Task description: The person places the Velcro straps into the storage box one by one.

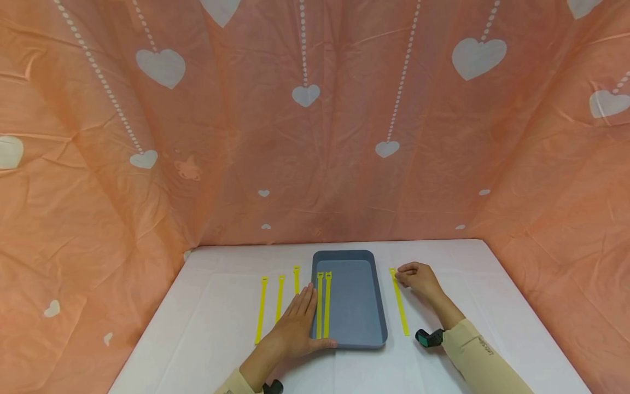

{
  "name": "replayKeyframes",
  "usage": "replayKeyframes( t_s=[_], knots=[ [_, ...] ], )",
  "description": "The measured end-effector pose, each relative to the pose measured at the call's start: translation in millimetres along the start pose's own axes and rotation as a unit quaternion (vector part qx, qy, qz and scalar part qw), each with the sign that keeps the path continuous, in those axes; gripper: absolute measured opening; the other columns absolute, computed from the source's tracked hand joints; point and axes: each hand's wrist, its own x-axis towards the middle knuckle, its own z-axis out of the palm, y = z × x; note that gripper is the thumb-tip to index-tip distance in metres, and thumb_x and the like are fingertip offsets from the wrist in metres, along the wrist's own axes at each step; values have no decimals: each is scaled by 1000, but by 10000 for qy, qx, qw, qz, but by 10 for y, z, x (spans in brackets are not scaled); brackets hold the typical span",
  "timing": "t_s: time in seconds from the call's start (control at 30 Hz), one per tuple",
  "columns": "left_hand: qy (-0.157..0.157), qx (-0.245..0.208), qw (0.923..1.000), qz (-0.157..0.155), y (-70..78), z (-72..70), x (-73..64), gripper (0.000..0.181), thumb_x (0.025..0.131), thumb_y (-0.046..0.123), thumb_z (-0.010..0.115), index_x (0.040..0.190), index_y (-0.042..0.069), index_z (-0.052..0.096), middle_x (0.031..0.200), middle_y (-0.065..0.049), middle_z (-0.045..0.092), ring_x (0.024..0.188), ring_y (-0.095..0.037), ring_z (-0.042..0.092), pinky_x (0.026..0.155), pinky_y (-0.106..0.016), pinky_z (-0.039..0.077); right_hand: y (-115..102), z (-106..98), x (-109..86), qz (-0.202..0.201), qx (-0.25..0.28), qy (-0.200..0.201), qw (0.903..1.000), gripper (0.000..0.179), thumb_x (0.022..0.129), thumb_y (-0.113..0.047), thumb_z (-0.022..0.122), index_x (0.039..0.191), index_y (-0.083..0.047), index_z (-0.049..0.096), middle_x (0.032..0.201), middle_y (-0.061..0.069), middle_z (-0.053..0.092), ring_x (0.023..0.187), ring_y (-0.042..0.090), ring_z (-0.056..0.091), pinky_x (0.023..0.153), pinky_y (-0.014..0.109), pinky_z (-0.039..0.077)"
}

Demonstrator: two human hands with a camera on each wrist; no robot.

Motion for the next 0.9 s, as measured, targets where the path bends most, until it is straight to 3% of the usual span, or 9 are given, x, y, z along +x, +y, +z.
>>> replayKeyframes(
  t_s=[0.43, 0.9],
  knots=[
    [2, -37, 10000, 12, -14, 14, 5, 131, 88, 83, 66, 171, -1, 11, 180, -19, 4, 167, -33, 7, 133, -52, 18, 43, 39, 39, 71, 85, 154, 9998, 22, 96, -5, 77, 107, 13, 70, 81, 7, 73, 68, 12, 65, 62, 25, 54],
    [-18, -25, 10000, 6, -3, 9, 3, 130, 88, 83, 65, 171, -1, 12, 180, -19, 4, 167, -34, 6, 133, -52, 19, 39, 78, 52, 115, -125, 294, 9994, 24, 93, -8, 82, 106, 10, 72, 80, 8, 69, 69, 12, 62, 61, 24, 52]
  ],
)
